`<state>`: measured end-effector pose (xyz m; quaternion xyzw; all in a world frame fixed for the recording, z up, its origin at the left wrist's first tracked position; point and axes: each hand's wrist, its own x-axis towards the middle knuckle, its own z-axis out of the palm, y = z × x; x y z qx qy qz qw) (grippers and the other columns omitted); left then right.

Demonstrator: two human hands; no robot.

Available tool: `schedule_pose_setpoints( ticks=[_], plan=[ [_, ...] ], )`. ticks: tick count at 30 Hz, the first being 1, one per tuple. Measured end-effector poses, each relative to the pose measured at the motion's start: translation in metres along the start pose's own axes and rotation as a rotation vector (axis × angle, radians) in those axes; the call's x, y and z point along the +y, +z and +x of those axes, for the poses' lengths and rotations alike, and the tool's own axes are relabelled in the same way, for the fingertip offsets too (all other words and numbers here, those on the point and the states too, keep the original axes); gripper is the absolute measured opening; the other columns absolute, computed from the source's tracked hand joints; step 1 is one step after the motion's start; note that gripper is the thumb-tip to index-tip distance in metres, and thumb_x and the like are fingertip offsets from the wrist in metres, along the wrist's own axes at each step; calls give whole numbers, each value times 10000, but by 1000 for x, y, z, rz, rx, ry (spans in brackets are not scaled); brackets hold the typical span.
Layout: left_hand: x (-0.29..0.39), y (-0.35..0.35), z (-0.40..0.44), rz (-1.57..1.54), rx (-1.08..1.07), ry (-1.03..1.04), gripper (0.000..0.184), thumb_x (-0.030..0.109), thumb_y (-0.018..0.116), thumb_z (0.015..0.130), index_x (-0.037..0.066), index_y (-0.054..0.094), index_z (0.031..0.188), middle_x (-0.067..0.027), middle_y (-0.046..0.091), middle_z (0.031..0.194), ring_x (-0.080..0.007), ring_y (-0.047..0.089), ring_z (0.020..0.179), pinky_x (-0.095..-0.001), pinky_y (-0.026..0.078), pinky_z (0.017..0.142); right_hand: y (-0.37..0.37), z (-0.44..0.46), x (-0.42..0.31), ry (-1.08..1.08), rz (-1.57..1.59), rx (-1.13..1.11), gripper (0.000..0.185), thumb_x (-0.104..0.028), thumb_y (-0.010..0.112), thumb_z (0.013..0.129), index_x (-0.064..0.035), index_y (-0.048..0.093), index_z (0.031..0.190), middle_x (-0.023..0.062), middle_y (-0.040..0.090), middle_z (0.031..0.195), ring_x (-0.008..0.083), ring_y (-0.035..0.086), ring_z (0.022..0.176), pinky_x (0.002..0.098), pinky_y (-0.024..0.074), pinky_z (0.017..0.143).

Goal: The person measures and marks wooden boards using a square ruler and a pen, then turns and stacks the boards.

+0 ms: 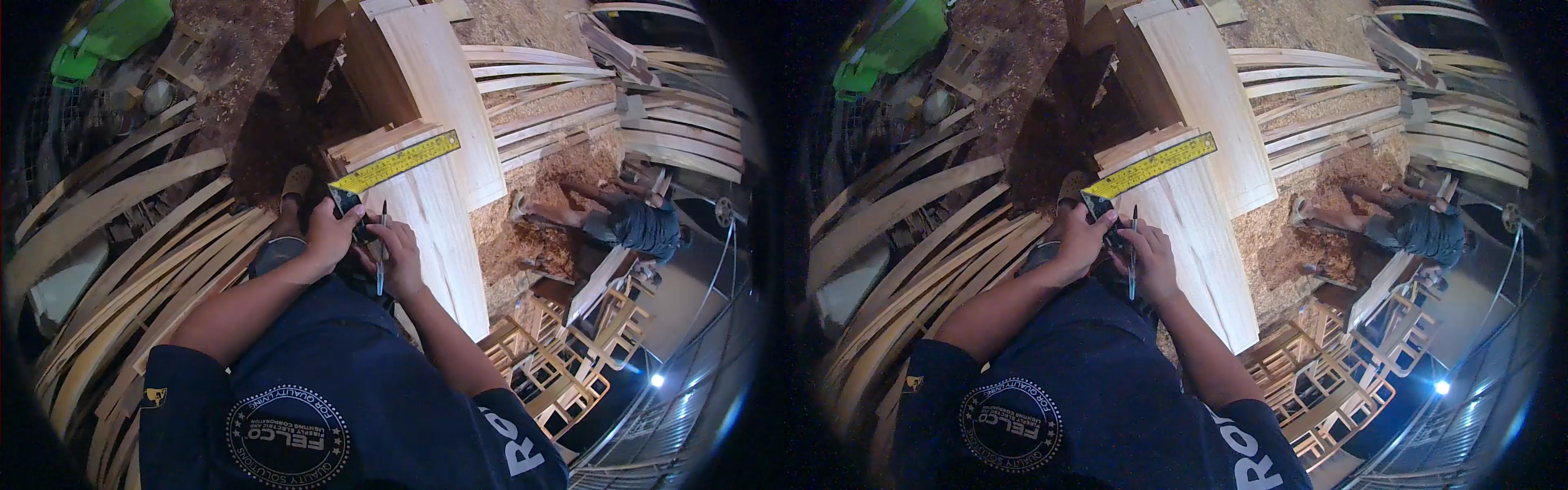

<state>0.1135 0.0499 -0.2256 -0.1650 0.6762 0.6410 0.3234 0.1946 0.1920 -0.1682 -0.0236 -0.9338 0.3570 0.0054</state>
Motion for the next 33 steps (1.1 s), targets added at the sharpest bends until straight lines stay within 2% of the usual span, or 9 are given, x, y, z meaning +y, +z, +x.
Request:
schedule_pose_setpoints(
  ticks=[12, 15, 16, 17, 19, 21, 25, 26, 33],
  plan=[
    [17, 3, -7, 95, 25, -12, 281, 207, 762, 939, -29, 657, 1050, -159, 742, 953, -239, 717, 869, -397, 552, 796, -4, 4, -4, -20, 34, 17, 508, -117, 844, 752, -76, 648, 1219, 142, 660, 1287, 372, 625, 1074, 450, 496, 949],
    [18, 6, -7, 128, 41, -2, 294, 216, 754, 944, -25, 655, 1080, -156, 743, 976, -253, 719, 900, -403, 551, 814, -20, 11, 2, 110, 182, -78, 505, -86, 840, 803, -53, 654, 1271, 157, 683, 1212, 320, 664, 1092, 393, 518, 932],
    [17, 6, -6, 118, 34, -38, 306, 227, 757, 944, -21, 654, 1090, -158, 744, 986, -258, 720, 909, -407, 550, 819, -25, 17, 5, 175, 235, -86, 428, -53, 779, 886, -47, 659, 1296, 149, 701, 1206, 247, 684, 1075, 347, 531, 905],
    [15, 5, -5, 109, 27, -75, 319, 239, 760, 945, -18, 652, 1100, -160, 744, 997, -263, 721, 918, -410, 549, 825, -28, 24, 5, 335, 431, -97, 329, -151, 682, 1000, -24, 653, 1303, 137, 717, 1201, 209, 681, 1082, 338, 539, 899],
    [12, 4, -1, 114, 23, -122, 347, 260, 771, 941, -15, 649, 1113, -167, 744, 1010, -278, 723, 932, -418, 547, 834, -57, 62, -16, 344, 590, -103, 381, -293, 580, 1077, 2, 648, 1308, 127, 729, 1162, 207, 680, 1093, 339, 538, 912],
    [11, 4, 4, 145, 27, -140, 377, 280, 786, 932, -16, 645, 1118, -176, 743, 1014, -298, 726, 941, -427, 547, 841, -49, 88, -8, 330, 599, -109, 389, -294, 549, 1091, 10, 662, 1305, 160, 726, 1112, 231, 698, 1071, 334, 533, 949],
    [24, 4, 9, 196, 29, -103, 403, 285, 800, 921, -33, 638, 1109, -198, 739, 1005, -327, 727, 960, -448, 542, 843, -29, 138, 1, 307, 580, -272, 363, -309, 576, 1082, 28, 680, 1168, 140, 734, 1007, 221, 702, 977, 350, 544, 862],
    [25, 4, 10, 212, 31, -102, 399, 275, 799, 921, -38, 637, 1108, -201, 738, 999, -332, 727, 964, -451, 541, 841, -20, 146, 10, 272, 478, -279, 325, -283, 590, 1076, 33, 669, 1093, 129, 734, 931, 216, 702, 874, 350, 545, 807],
    [26, 5, 11, 215, 46, -101, 311, 194, 781, 921, -39, 642, 1073, -188, 737, 961, -284, 726, 892, -430, 545, 799, -42, 165, 28, 355, 463, -333, 295, -250, 614, 1065, 34, 667, 1122, 138, 758, 926, 207, 744, 883, 344, 575, 798]
  ],
)
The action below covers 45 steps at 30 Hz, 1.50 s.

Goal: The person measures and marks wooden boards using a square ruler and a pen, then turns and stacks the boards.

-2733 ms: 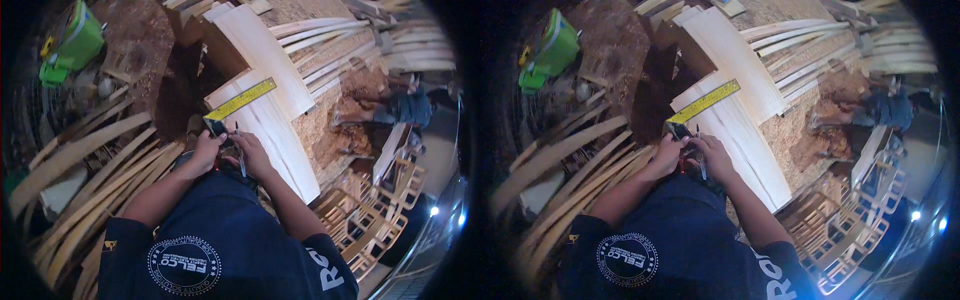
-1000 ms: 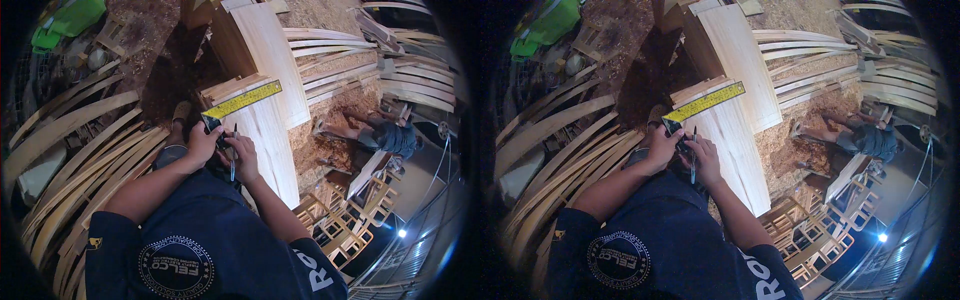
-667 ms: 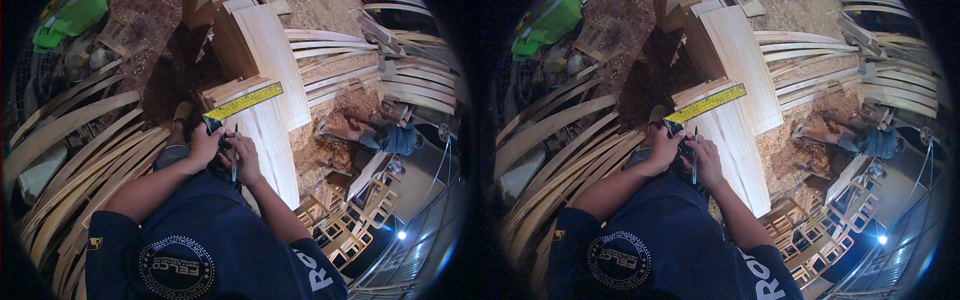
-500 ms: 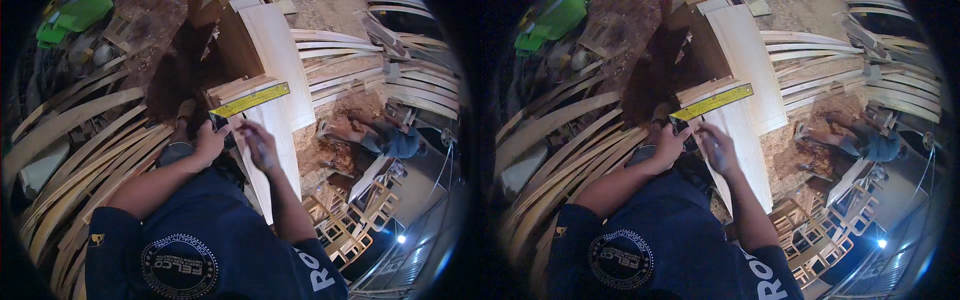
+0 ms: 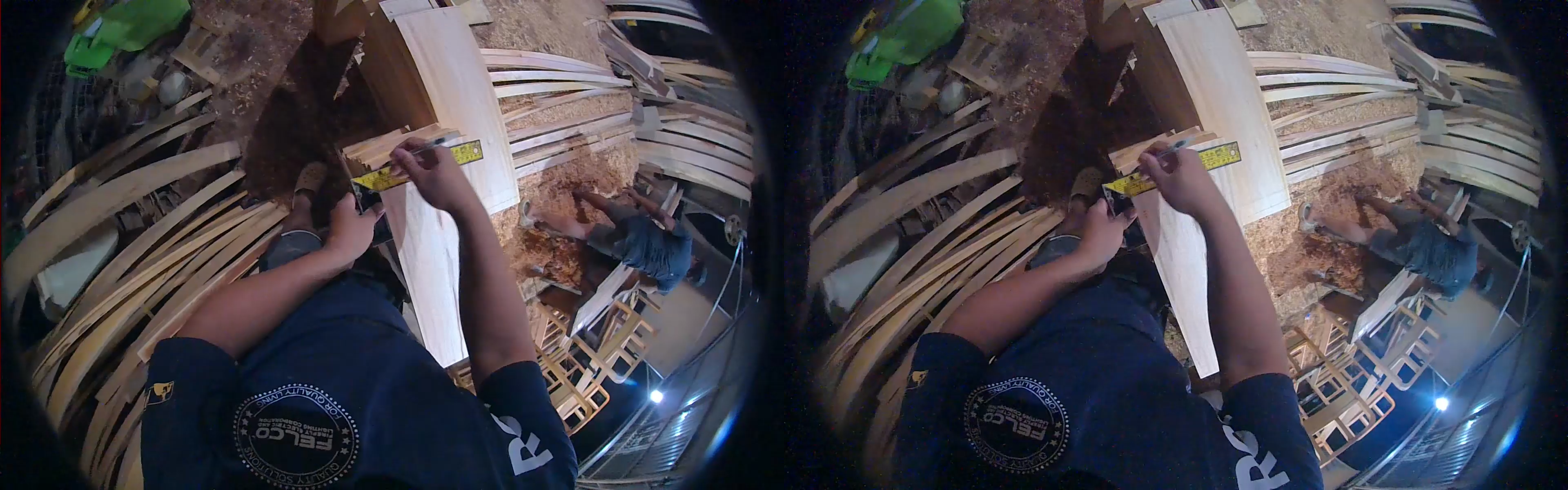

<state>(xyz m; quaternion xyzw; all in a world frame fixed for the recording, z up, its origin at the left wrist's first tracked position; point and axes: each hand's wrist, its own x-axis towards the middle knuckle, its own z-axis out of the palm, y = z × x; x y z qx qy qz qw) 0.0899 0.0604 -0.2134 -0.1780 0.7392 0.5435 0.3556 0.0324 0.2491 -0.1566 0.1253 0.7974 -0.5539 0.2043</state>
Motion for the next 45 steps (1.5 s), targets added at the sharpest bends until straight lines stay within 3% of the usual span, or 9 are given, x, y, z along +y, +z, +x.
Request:
schedule_pose_setpoints(
  ticks=[6, 9, 14, 24, 32, 36, 39, 43, 45],
  plan=[
    [1, 6, -8, -70, 3, 18, 293, 206, 769, 932, -26, 638, 1055, -166, 733, 948, -265, 718, 871, -420, 544, 793, -93, -6, 19, 10, -261, 175, 288, -244, 559, 1095, 25, 659, 1117, 92, 740, 901, 145, 706, 840, 300, 570, 767],
    [3, 5, -9, -40, -4, -28, 302, 222, 761, 940, -23, 633, 1061, -170, 729, 964, -270, 716, 893, -422, 541, 811, -111, -5, 30, 90, -66, 312, 252, -221, 583, 1060, 20, 656, 1073, 173, 740, 875, 257, 735, 805, 385, 570, 750],
    [-12, 8, -1, -65, -19, -4, 308, 231, 756, 945, -21, 628, 1068, -172, 724, 969, -278, 714, 907, -427, 539, 823, -90, -2, 2, 89, -681, 319, 264, -247, 516, 1052, -13, 637, 1031, 277, 705, 916, 480, 687, 904, 559, 541, 829],
    [-6, 6, -4, -66, -22, -17, 325, 253, 763, 940, -15, 636, 1075, -178, 735, 968, -303, 727, 896, -434, 545, 816, -55, -3, 20, 3, -482, 351, 264, -249, 538, 1056, -4, 635, 1041, 268, 703, 916, 481, 671, 869, 532, 531, 757],
    [-1, 6, -4, 30, -6, -29, 341, 271, 755, 936, -10, 646, 1095, -193, 735, 993, -306, 726, 936, -430, 539, 843, -58, -4, 0, 17, -942, 460, 193, -234, 481, 1031, -60, 557, 1064, 251, 672, 973, 483, 681, 844, 595, 529, 772],
    [20, -2, -15, 20, -55, -102, 361, 284, 752, 925, -3, 648, 1118, -198, 735, 1013, -348, 722, 985, -449, 537, 871, 18, -7, -19, -3, -712, 221, 208, -221, 509, 1004, -44, 539, 1110, 266, 672, 995, 490, 666, 888, 606, 514, 778],
    [-55, 27, 25, -6, 62, 403, 376, 294, 752, 925, 9, 651, 1148, -197, 737, 1045, -381, 716, 1028, -463, 536, 891, 63, -11, -40, -90, -621, 88, 188, -191, 559, 982, -39, 586, 1088, 255, 684, 1055, 474, 669, 951, 564, 532, 817],
    [-42, 24, 20, -225, 9, 179, 402, 295, 752, 925, 0, 646, 1177, -213, 735, 1058, -397, 714, 1042, -459, 541, 890, 58, -19, -27, -243, -247, 95, 221, -145, 648, 941, -34, 660, 1132, 217, 697, 1075, 438, 668, 993, 490, 554, 872],
    [-13, 9, 1, 124, 23, 142, 407, 290, 757, 923, -12, 647, 1172, -221, 736, 1058, -388, 721, 1029, -453, 545, 887, 39, -37, -23, -278, -359, 148, 263, -140, 686, 913, -48, 675, 1158, 190, 703, 1087, 419, 665, 1033, 468, 552, 891]
  ],
)
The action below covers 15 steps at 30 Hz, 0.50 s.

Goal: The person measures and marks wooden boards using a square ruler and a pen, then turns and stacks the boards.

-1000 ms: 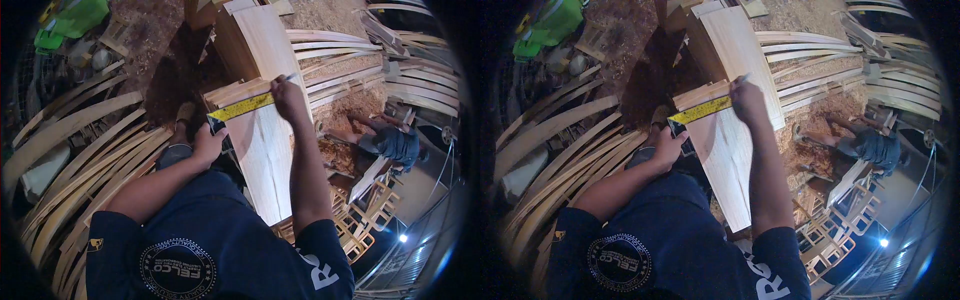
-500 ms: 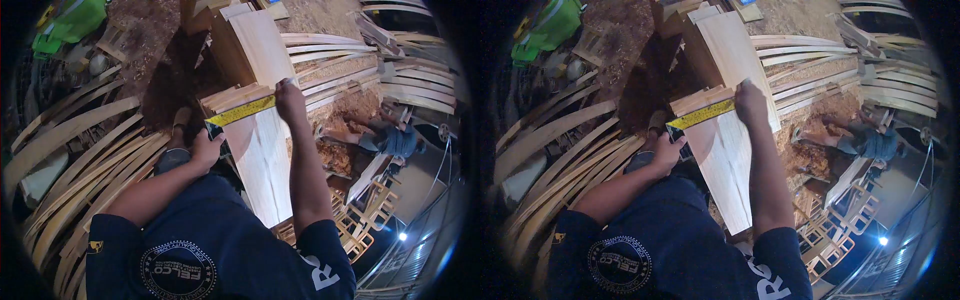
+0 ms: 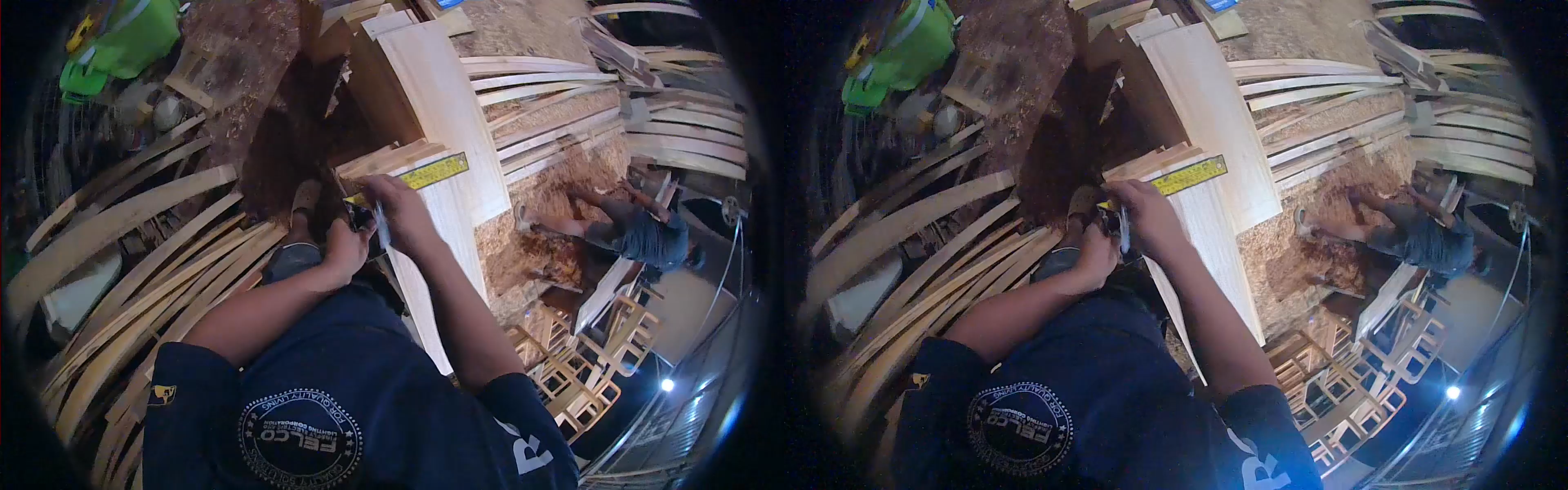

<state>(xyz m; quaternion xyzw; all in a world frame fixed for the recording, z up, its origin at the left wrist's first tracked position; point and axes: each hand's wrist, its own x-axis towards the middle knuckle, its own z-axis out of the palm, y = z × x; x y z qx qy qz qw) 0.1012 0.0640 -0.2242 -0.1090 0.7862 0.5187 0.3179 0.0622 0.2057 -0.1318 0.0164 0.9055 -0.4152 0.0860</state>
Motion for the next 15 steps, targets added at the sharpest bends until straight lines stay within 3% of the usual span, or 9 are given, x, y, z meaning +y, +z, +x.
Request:
schedule_pose_setpoints(
  ticks=[3, 6, 7, 8, 11, 12, 14, 15],
  plan=[
    [8, -7, -3, -93, -49, -41, 402, 275, 763, 924, -39, 651, 1149, -232, 740, 1025, -363, 734, 1002, -442, 551, 867, -29, -25, 27, -107, -277, 49, 449, -166, 766, 845, -110, 642, 1273, 152, 689, 1175, 374, 633, 1159, 476, 483, 1012],
    [40, -33, -24, 31, -412, 176, 356, 244, 753, 942, -24, 669, 1161, -180, 748, 965, -241, 732, 924, -415, 557, 824, -47, -77, 19, -13, -429, 75, 584, -207, 800, 822, -139, 562, 1351, 135, 663, 1231, 337, 614, 1193, 524, 387, 1097],
    [55, -39, -32, 67, -544, 232, 350, 240, 751, 944, -18, 673, 1168, -162, 750, 954, -212, 727, 905, -403, 559, 812, -49, -95, 21, 84, -418, 62, 548, -198, 796, 818, -135, 575, 1316, 139, 673, 1205, 346, 628, 1169, 521, 411, 1070],
    [70, -42, -39, 75, -693, 73, 357, 254, 765, 934, 10, 685, 1183, -110, 747, 940, -158, 702, 855, -366, 560, 790, -47, -112, 27, 177, -406, 50, 512, -190, 791, 814, -132, 589, 1280, 142, 683, 1178, 355, 643, 1144, 518, 435, 1044],
    [77, -23, -39, 146, -786, 284, 367, 277, 783, 926, 16, 690, 1167, -69, 740, 891, -119, 680, 809, -332, 555, 753, -40, -168, 42, 461, -295, 187, 371, -173, 781, 814, -93, 614, 1135, 163, 701, 1056, 423, 672, 988, 523, 510, 886],
    [70, -13, -32, 129, -732, 384, 433, 281, 783, 916, 50, 653, 1258, -100, 731, 998, -194, 709, 878, -382, 567, 796, -16, -201, 78, 615, -110, 367, 303, -186, 762, 845, -62, 629, 1088, 195, 695, 993, 435, 676, 930, 514, 519, 811],
    [87, -7, -16, 489, -437, 674, 501, 276, 774, 905, 72, 606, 1331, -137, 699, 1111, -271, 697, 1003, -430, 558, 880, -5, -260, 97, 789, -28, 610, 257, -203, 743, 881, -22, 639, 1029, 223, 691, 935, 424, 684, 874, 498, 528, 750],
    [96, -7, -7, 655, -270, 820, 538, 273, 769, 899, 83, 582, 1367, -156, 683, 1167, -310, 691, 1065, -454, 553, 923, -13, -287, 87, 817, -141, 668, 261, -207, 745, 884, -11, 635, 1018, 219, 693, 941, 400, 687, 876, 492, 528, 763]
  ],
)
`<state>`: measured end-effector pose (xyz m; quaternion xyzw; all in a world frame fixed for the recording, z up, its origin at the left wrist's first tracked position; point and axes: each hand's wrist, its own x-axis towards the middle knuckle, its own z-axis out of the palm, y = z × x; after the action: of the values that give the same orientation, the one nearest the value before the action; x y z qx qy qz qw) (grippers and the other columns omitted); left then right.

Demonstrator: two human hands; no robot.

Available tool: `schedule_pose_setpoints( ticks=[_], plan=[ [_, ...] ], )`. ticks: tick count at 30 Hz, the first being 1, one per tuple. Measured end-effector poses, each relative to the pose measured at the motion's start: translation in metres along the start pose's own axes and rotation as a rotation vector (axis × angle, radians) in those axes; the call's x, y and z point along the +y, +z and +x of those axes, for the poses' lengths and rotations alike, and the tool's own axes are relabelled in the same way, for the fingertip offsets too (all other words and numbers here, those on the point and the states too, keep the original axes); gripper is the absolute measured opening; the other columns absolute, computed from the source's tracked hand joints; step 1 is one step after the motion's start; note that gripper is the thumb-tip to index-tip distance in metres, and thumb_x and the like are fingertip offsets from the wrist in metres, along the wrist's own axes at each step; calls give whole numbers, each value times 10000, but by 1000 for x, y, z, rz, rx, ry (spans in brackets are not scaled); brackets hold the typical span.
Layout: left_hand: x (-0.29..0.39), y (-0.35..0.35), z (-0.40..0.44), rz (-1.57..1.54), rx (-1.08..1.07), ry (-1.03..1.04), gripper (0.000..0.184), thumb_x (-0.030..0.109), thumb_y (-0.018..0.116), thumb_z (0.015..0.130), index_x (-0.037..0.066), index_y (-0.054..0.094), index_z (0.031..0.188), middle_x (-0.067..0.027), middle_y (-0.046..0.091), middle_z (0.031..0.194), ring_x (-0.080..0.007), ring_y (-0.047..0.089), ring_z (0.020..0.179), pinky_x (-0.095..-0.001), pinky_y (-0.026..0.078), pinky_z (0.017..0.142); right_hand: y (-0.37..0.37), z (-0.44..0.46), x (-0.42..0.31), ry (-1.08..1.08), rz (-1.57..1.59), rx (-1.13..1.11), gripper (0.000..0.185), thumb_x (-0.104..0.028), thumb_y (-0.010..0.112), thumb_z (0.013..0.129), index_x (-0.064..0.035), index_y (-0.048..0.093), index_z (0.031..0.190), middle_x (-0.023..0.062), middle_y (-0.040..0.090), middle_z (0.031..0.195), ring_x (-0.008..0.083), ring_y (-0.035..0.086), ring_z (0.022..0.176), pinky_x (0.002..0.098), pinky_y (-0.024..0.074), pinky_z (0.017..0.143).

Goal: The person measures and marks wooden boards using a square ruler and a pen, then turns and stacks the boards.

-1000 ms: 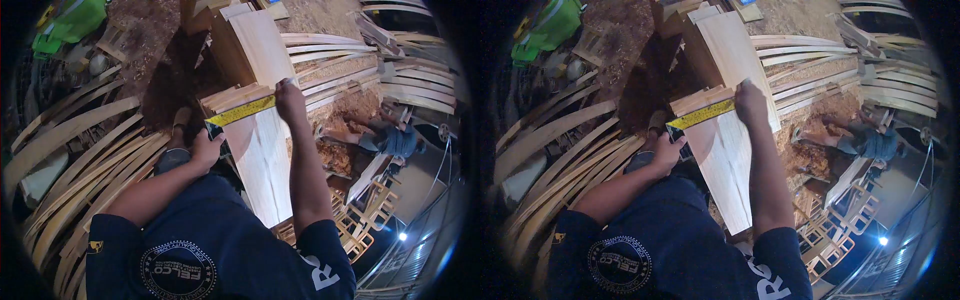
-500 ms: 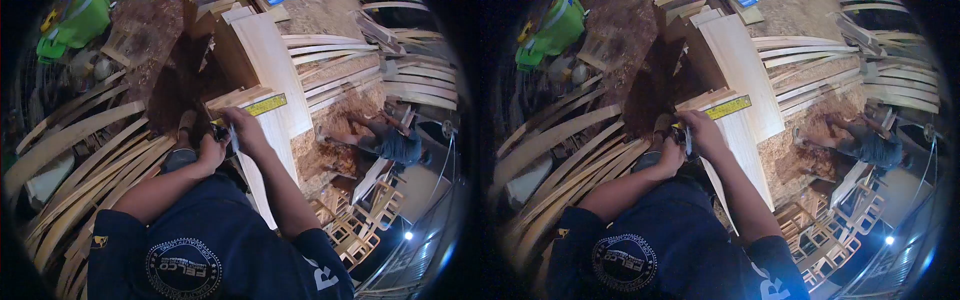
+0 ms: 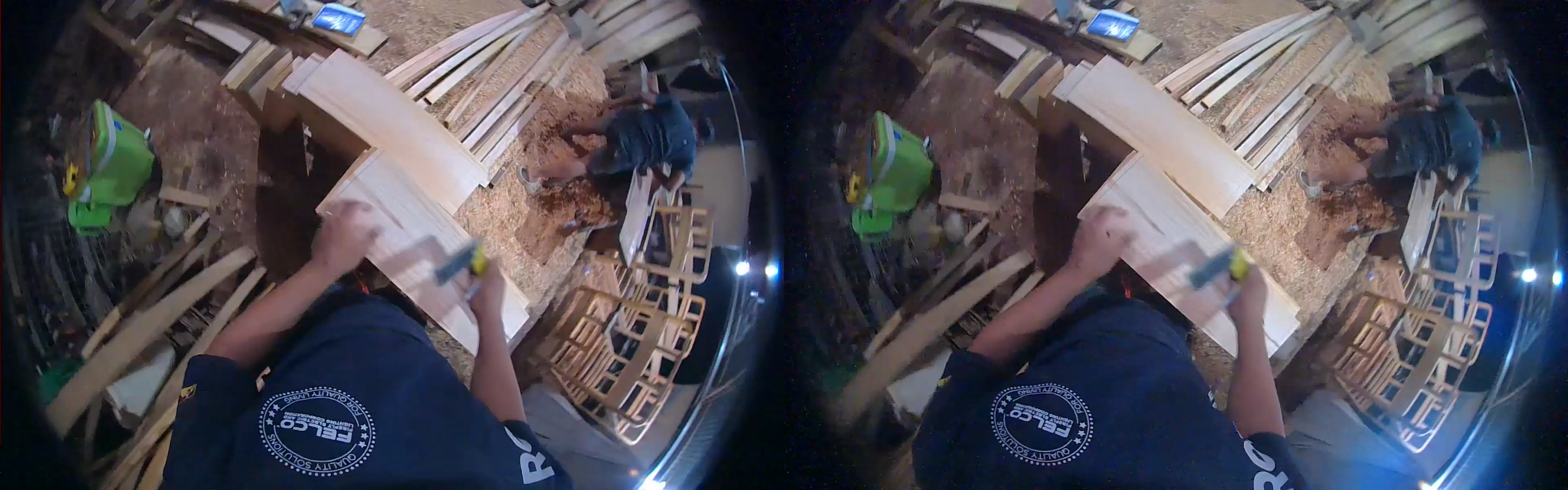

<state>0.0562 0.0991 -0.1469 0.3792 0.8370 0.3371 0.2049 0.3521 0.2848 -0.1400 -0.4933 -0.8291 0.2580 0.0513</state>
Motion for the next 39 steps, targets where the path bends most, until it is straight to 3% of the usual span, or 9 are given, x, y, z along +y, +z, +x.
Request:
schedule_pose_setpoints(
  ticks=[2, 4, 7, 12, 19, 22, 24, 29, 39],
  plan=[
    [-10, -11, 20, 173, 126, 35, 600, 282, 753, 891, 88, 537, 1415, -186, 636, 1256, -370, 631, 1176, -486, 513, 1001, -16, -38, 73, -142, -194, 329, 276, -195, 764, 862, -13, 631, 1021, 167, 692, 927, 323, 676, 850, 457, 536, 773],
    [-32, -16, 31, 281, 170, 37, 623, 288, 736, 888, 76, 519, 1433, -203, 616, 1301, -402, 595, 1239, -500, 486, 1050, -30, -72, 141, 341, 14, 327, 365, -130, 831, 773, -5, 631, 1052, 138, 677, 944, 279, 651, 840, 449, 533, 781],
    [-58, -8, 41, 201, 37, -103, 567, 305, 699, 908, 18, 565, 1378, -216, 658, 1294, -398, 621, 1228, -474, 493, 1048, -31, -104, 208, 531, -75, 321, 305, -96, 798, 779, 7, 637, 1016, 179, 693, 953, 340, 676, 848, 466, 541, 771],
    [-55, -6, 33, -134, -47, -181, 492, 308, 686, 937, 21, 606, 1329, -232, 718, 1209, -364, 695, 1153, -439, 533, 990, -50, -109, 123, 713, -279, 175, 234, -88, 684, 871, 27, 642, 1070, 272, 720, 994, 447, 715, 939, 526, 547, 788],
    [-100, -22, 50, -144, 0, -158, 404, 240, 701, 953, 17, 641, 1283, -185, 745, 1153, -303, 729, 1067, -405, 554, 945, -15, -86, 145, 684, -509, 195, 275, -132, 731, 833, -10, 633, 1059, 265, 720, 968, 460, 709, 953, 527, 551, 801],
    [-157, -41, 73, -501, 40, -150, 376, 168, 746, 932, -23, 657, 1245, -103, 741, 1110, -194, 706, 994, -345, 560, 890, -27, -67, 51, 643, -66, 201, 301, -185, 764, 826, -16, 636, 1040, 259, 712, 955, 467, 706, 939, 531, 556, 797],
    [-181, -78, 88, -596, 80, -332, 341, 135, 761, 924, -27, 678, 1212, -59, 727, 1074, -166, 682, 941, -312, 553, 858, 22, -49, 54, 605, -149, 272, 295, -193, 779, 811, -25, 632, 1003, 249, 705, 937, 469, 703, 921, 535, 558, 796],
    [-248, -144, 116, -1492, 79, -529, 439, 264, 712, 975, 37, 600, 1334, -96, 688, 1245, -273, 674, 1111, -429, 557, 989, 69, -15, -69, 513, -153, 236, 259, -182, 742, 846, -25, 597, 991, 247, 705, 926, 483, 689, 906, 566, 547, 788],
    [-240, -102, 93, -1508, -334, -841, 378, 250, 633, 1016, 88, 555, 1349, -91, 645, 1248, -285, 620, 1185, -520, 512, 1070, 106, 3, -152, 579, -32, 241, 320, -206, 777, 865, -7, 560, 990, 272, 688, 969, 501, 674, 935, 570, 539, 814]
  ],
)
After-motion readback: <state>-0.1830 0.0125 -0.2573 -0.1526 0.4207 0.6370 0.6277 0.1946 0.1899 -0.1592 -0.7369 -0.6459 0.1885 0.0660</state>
